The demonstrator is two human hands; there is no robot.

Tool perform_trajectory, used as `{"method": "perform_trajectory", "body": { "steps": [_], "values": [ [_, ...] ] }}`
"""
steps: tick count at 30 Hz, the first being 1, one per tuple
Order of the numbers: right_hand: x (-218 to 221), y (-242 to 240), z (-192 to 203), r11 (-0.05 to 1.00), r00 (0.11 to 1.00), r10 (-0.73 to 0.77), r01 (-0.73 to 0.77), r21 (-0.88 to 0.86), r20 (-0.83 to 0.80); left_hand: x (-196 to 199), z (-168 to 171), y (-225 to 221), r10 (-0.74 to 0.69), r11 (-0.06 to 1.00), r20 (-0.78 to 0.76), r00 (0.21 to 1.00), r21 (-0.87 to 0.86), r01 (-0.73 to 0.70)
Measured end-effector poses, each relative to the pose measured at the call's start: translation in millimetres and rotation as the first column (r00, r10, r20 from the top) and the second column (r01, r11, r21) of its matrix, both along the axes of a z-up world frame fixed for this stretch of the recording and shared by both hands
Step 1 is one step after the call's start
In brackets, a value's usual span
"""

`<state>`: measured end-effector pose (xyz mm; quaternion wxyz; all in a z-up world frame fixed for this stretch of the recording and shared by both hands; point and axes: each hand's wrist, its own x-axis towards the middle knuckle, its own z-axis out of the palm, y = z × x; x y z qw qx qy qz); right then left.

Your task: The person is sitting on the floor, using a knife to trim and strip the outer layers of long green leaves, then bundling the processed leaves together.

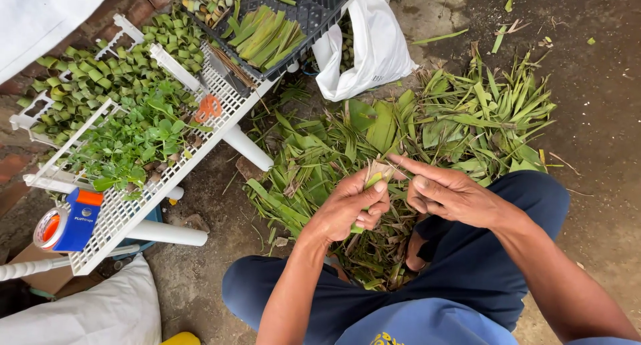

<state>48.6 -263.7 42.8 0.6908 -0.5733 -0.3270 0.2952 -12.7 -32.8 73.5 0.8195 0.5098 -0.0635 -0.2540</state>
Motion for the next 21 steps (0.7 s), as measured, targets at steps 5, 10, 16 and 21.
{"method": "perform_trajectory", "body": {
  "steps": [5, 10, 16, 21],
  "values": [
    [5, -3, 15, 0.961, 0.969, -0.122, 0.17, -0.217, 0.216, -1, 3, 1, 0.006, 0.999, 0.018, 1.0, -0.039, -0.005],
    [19, -8, 18, 0.925, 0.965, -0.206, 0.246, -0.291, 0.163, -2, -2, 5, 0.022, 0.999, 0.071, 0.997, 0.024, -0.023],
    [9, 0, 41, 0.986, 0.985, 0.098, -0.115, -0.123, -0.139, 3, -12, 9, -0.085, 0.967, 0.117, 0.99, 0.249, 0.054],
    [10, 9, 29, 0.978, 0.988, 0.084, -0.107, -0.177, -0.131, 6, -1, 14, -0.078, 0.959, 0.174, 0.982, 0.282, 0.026]
  ]
}}
